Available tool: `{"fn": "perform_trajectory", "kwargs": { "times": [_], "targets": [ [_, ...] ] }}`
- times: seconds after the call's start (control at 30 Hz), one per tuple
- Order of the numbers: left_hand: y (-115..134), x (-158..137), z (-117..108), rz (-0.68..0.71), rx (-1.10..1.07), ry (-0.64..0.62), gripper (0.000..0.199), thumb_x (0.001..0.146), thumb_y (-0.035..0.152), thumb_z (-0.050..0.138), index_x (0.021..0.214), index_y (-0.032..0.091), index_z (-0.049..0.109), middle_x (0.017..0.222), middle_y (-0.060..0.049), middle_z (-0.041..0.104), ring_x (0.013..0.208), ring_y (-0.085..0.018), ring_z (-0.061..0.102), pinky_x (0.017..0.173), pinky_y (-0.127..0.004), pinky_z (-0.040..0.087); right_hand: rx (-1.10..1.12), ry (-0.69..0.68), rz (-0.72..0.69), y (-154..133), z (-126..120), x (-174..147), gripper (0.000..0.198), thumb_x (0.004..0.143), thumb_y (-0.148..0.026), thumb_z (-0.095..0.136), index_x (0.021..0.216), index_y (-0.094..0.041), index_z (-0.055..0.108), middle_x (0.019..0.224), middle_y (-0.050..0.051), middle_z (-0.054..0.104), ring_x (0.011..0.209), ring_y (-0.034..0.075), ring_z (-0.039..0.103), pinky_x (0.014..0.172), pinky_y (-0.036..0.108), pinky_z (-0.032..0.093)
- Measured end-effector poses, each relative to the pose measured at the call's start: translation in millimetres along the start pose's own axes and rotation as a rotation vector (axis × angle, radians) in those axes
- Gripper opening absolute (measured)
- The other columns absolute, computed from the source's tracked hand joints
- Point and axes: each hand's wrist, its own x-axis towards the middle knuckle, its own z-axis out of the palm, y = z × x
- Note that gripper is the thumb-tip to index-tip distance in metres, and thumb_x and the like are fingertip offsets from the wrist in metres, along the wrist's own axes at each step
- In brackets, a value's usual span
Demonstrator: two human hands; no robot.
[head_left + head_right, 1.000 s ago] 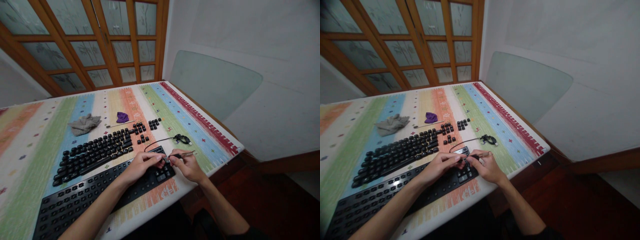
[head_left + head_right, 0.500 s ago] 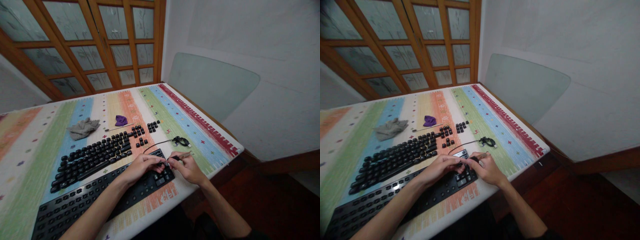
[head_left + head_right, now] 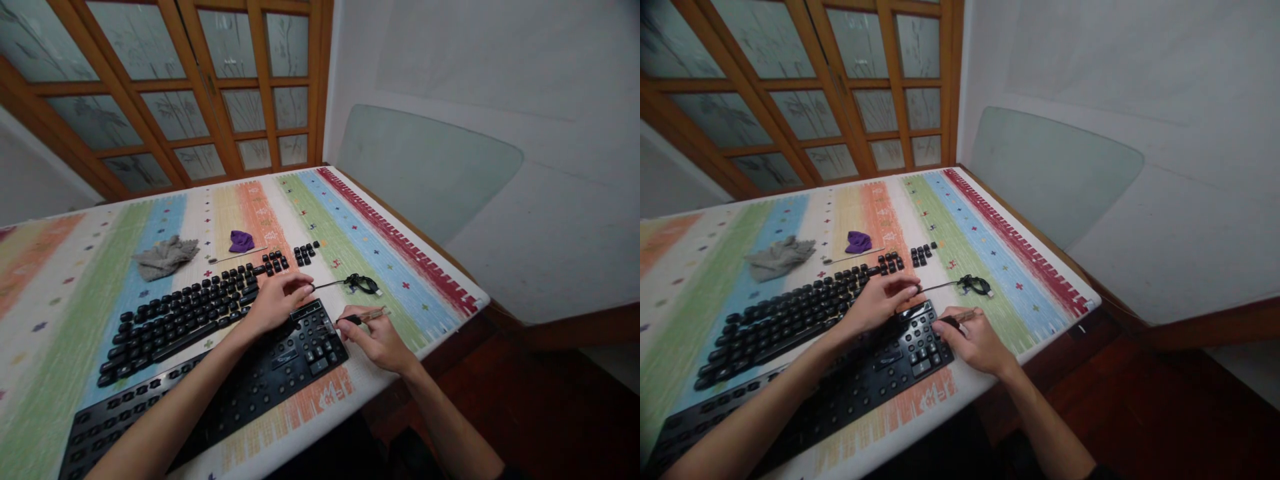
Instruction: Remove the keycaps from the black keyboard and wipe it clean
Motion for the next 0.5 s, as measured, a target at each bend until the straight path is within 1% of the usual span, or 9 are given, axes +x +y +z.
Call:
{"fn": "perform_trajectory", "kwargs": {
  "times": [0.07,0.13,0.23,0.3,0.4,0.5],
  "targets": [
    [-0.4,15.9,-2.1,0.145,0.236,0.044,0.016,0.088,0.027,0.064,0.097,0.020,0.076,0.096,-0.008,0.077,0.087,-0.024,0.070,0.083,-0.036,0.052,0.005,0.011,-0.003,1.2,-0.3,-1.3,0.035,0.099,-0.035,0.052,0.070,-0.018,0.060,0.064,0.001,0.059,0.060,0.013,0.057,0.059,0.027,0.045],
    [-2.2,32.5,-0.5,0.201,0.325,0.045,0.015,0.087,0.021,0.064,0.096,0.020,0.076,0.095,-0.008,0.076,0.086,-0.023,0.069,0.084,-0.036,0.051,0.009,0.022,-0.002,1.9,-0.8,-3.0,0.035,0.099,-0.034,0.052,0.069,-0.018,0.060,0.064,0.001,0.059,0.060,0.013,0.058,0.060,0.027,0.045],
    [-8.4,53.6,8.9,0.241,0.394,0.006,0.015,0.086,0.016,0.063,0.094,0.018,0.076,0.097,-0.010,0.072,0.090,-0.024,0.066,0.087,-0.037,0.049,0.013,0.033,0.006,2.8,-2.4,-6.0,0.033,0.099,-0.031,0.053,0.069,-0.018,0.060,0.065,0.001,0.060,0.061,0.013,0.058,0.061,0.026,0.044],
    [-14.5,62.6,17.7,0.264,0.441,-0.038,0.014,0.085,0.014,0.063,0.091,0.016,0.075,0.098,-0.011,0.069,0.092,-0.024,0.064,0.088,-0.036,0.049,0.012,0.037,0.011,3.3,-4.3,-8.2,0.032,0.099,-0.030,0.053,0.069,-0.018,0.060,0.066,0.001,0.060,0.061,0.013,0.058,0.061,0.026,0.044],
    [-24.2,68.3,29.7,0.291,0.504,-0.120,0.014,0.086,0.012,0.061,0.086,0.015,0.074,0.098,-0.010,0.065,0.091,-0.022,0.063,0.086,-0.033,0.049,0.002,0.051,0.020,4.3,-7.9,-11.0,0.032,0.098,-0.029,0.053,0.069,-0.018,0.060,0.066,0.001,0.060,0.061,0.013,0.058,0.062,0.026,0.044],
    [-31.4,68.9,35.7,0.309,0.560,-0.185,0.021,0.090,0.012,0.055,0.081,0.015,0.073,0.095,-0.009,0.062,0.085,-0.019,0.061,0.084,-0.031,0.049,-0.005,0.065,0.037,5.5,-11.4,-13.0,0.031,0.098,-0.029,0.053,0.070,-0.018,0.060,0.065,0.000,0.060,0.060,0.012,0.057,0.061,0.025,0.043]
  ]
}}
